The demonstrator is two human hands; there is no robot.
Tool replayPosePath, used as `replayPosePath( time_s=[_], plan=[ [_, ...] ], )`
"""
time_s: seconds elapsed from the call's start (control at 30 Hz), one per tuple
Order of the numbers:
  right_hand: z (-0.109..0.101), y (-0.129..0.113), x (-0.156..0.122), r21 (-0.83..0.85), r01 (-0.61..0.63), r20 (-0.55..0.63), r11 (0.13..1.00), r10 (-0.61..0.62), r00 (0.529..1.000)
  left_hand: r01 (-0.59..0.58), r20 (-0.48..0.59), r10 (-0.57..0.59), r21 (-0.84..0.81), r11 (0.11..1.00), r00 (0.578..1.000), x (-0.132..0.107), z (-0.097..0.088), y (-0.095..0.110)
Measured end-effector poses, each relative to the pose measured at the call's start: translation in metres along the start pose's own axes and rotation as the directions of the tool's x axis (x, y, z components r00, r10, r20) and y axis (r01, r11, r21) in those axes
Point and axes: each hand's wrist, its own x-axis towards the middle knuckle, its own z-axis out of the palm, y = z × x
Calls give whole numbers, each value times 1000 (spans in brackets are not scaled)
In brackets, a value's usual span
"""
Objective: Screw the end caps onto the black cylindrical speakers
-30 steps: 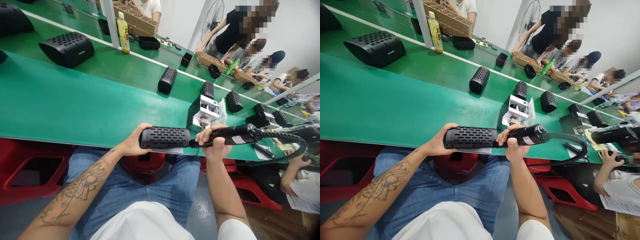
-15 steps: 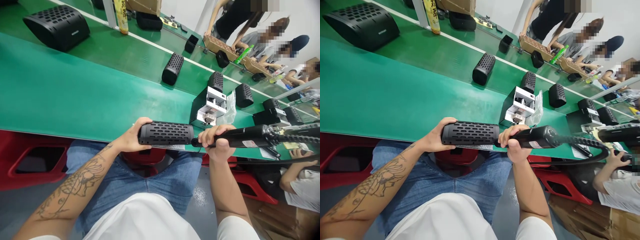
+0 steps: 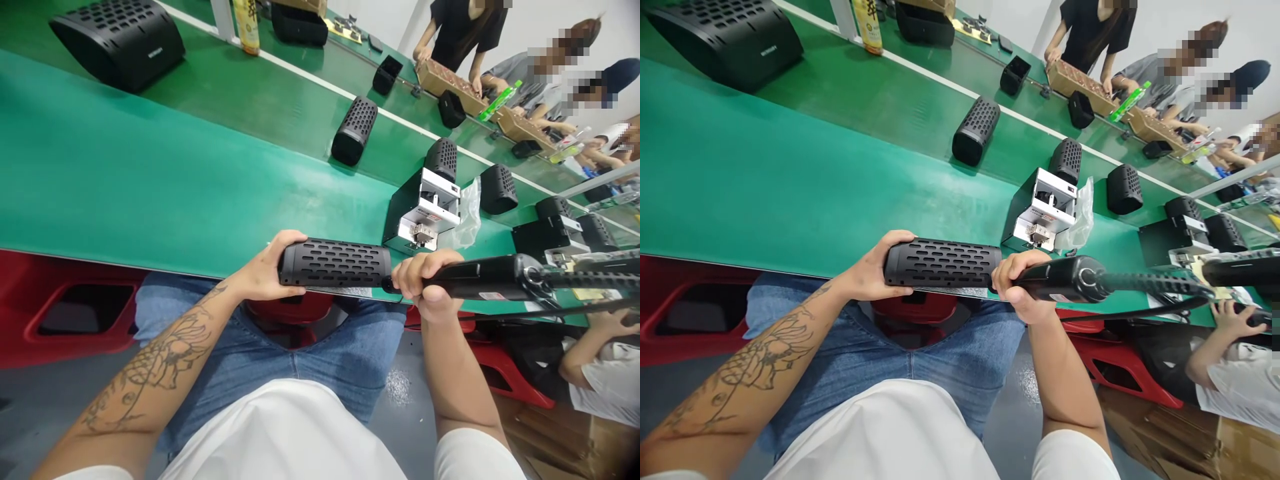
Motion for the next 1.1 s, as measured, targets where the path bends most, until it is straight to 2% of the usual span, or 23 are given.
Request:
replayPosePath(
  time_s=[0.1,0.27,0.3,0.37,0.4,0.47,0.53,0.57,0.7,0.8,0.9,1.0,1.1],
  plan=[
    [1,1,-2,22,11,-2,1000,-11,1000,3,-5,-3,2,1000,1000,0,0,2],
    [-5,-7,-5,-35,-20,6,999,20,1000,-31,-20,32,22,999,999,-1,3,5],
    [-10,-10,-2,-53,-19,-20,998,18,1000,-36,-31,37,33,999,999,-2,4,6],
    [-29,-15,11,-112,33,-158,993,-50,986,-45,-57,48,60,997,997,-2,7,8],
    [-41,-16,20,-165,76,-253,983,-117,960,-49,-71,54,74,996,996,-2,9,8],
    [-66,-12,40,-296,133,-407,946,-251,878,-57,-97,66,93,994,993,-3,12,9],
    [-89,1,58,-392,135,-460,910,-321,828,-59,-120,71,102,993,990,-3,15,8],
    [-98,9,65,-417,131,-468,899,-336,818,-57,-127,70,103,993,989,-3,16,7],
    [-114,39,76,-460,98,-447,882,-326,833,-59,-133,73,103,993,988,-5,17,3],
    [-110,39,71,-476,48,-436,878,-283,854,-49,-129,63,107,993,990,-5,18,2],
    [-94,20,61,-443,39,-458,896,-264,849,-21,-110,32,99,995,993,-5,18,4],
    [-61,-7,47,-320,102,-440,942,-243,865,-13,-95,20,78,997,995,-3,18,7],
    [-18,-25,31,-142,139,-275,980,-174,946,-8,-101,14,54,998,995,-3,18,9]
  ],
)
